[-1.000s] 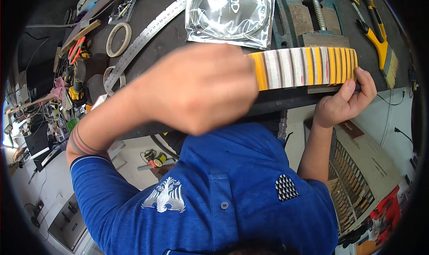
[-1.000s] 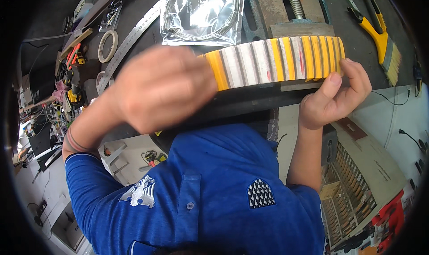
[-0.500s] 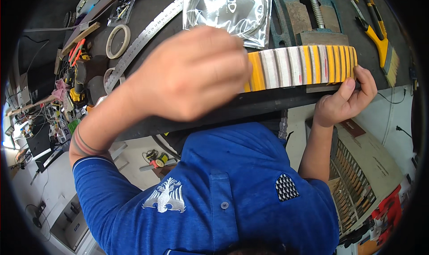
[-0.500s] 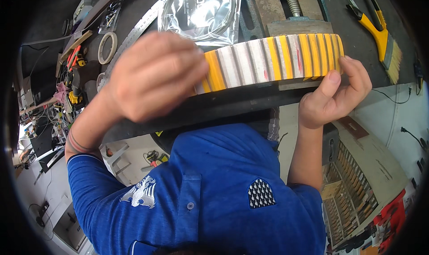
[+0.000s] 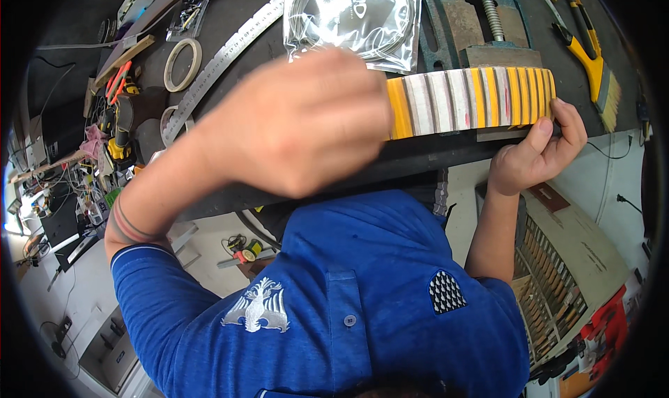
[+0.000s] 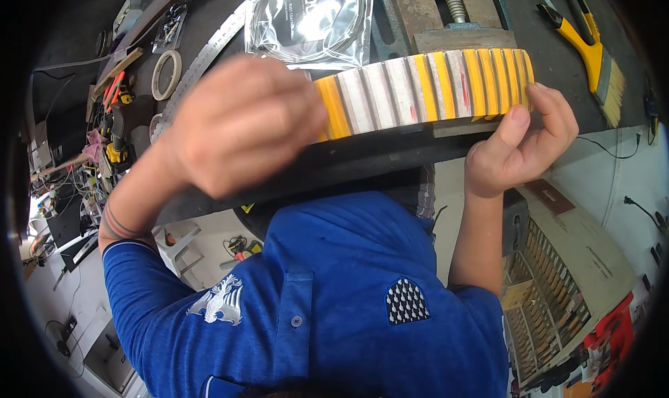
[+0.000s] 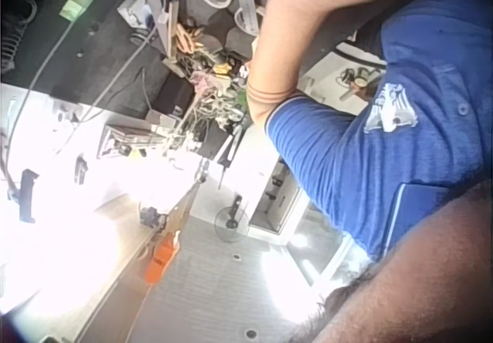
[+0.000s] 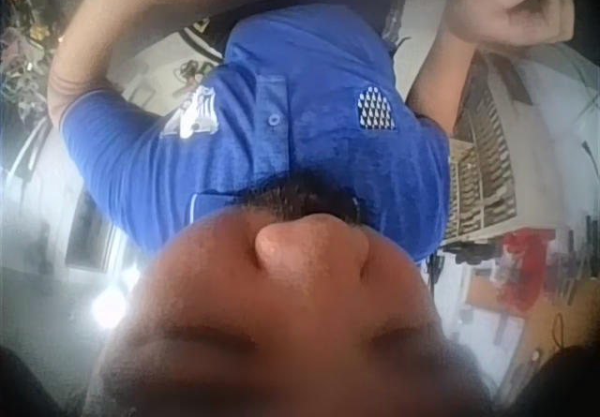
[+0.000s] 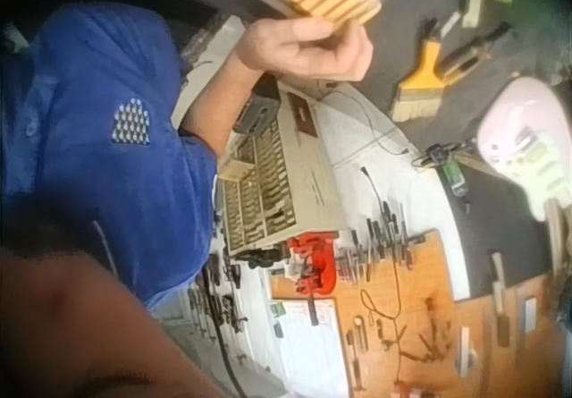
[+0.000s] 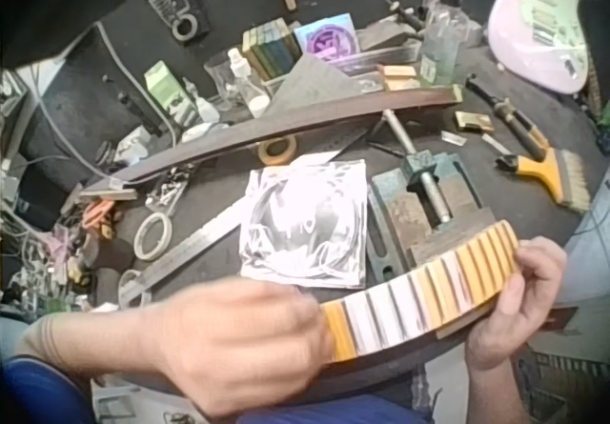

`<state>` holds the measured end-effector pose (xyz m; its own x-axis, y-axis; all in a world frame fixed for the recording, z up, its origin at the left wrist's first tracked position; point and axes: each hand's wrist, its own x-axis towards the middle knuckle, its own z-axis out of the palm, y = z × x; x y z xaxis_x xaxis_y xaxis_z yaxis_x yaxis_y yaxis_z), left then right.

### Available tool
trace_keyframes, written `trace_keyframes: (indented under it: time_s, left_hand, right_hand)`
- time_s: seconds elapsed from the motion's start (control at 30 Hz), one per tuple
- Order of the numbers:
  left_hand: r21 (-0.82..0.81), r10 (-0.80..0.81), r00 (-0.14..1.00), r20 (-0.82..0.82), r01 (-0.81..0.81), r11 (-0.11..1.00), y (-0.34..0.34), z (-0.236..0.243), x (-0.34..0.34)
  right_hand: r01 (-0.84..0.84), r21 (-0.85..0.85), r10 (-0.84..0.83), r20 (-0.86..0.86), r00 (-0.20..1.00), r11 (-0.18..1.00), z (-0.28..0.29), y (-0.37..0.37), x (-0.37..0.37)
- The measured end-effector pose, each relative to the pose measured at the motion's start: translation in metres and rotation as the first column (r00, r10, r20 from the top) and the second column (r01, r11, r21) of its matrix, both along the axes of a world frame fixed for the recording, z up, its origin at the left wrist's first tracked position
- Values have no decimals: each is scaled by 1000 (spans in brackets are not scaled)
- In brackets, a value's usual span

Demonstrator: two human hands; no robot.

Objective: The person uses a small piece of dark material to rub and polish the frets of a guitar neck that is held in a vice, moving the material back and forth across each fret sequentially.

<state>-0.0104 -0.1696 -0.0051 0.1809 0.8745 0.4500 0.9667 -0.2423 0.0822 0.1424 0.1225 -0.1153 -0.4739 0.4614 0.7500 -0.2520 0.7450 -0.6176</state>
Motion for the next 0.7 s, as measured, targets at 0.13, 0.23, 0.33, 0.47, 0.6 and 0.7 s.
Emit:
trace_keyframes:
  time_s: [0.13,0.23,0.33,0.47,0.6,0.7]
  left_hand:
    - [-13,-57,998,25,57,998,1,-1,10]
    - [-32,16,999,30,-15,999,5,4,-1]
    - [-14,-66,996,56,67,998,3,-2,12]
    - [-36,-15,997,71,18,999,2,5,-3]
    - [-38,-48,998,48,50,998,3,1,0]
    - [-114,163,986,-33,-166,980,-3,19,-31]
  right_hand:
    - [-20,-2,20,-7,1000,1000,-1,0,0]
    - [-8,1,8,-4,1000,1000,-1,0,1]
    - [-18,3,18,1,1000,1000,-1,1,0]
    - [-14,-2,14,2,1000,1000,0,0,0]
    - [-21,-8,21,-5,1000,1000,0,-1,0]
    - [-2,14,2,2,1000,1000,-1,0,0]
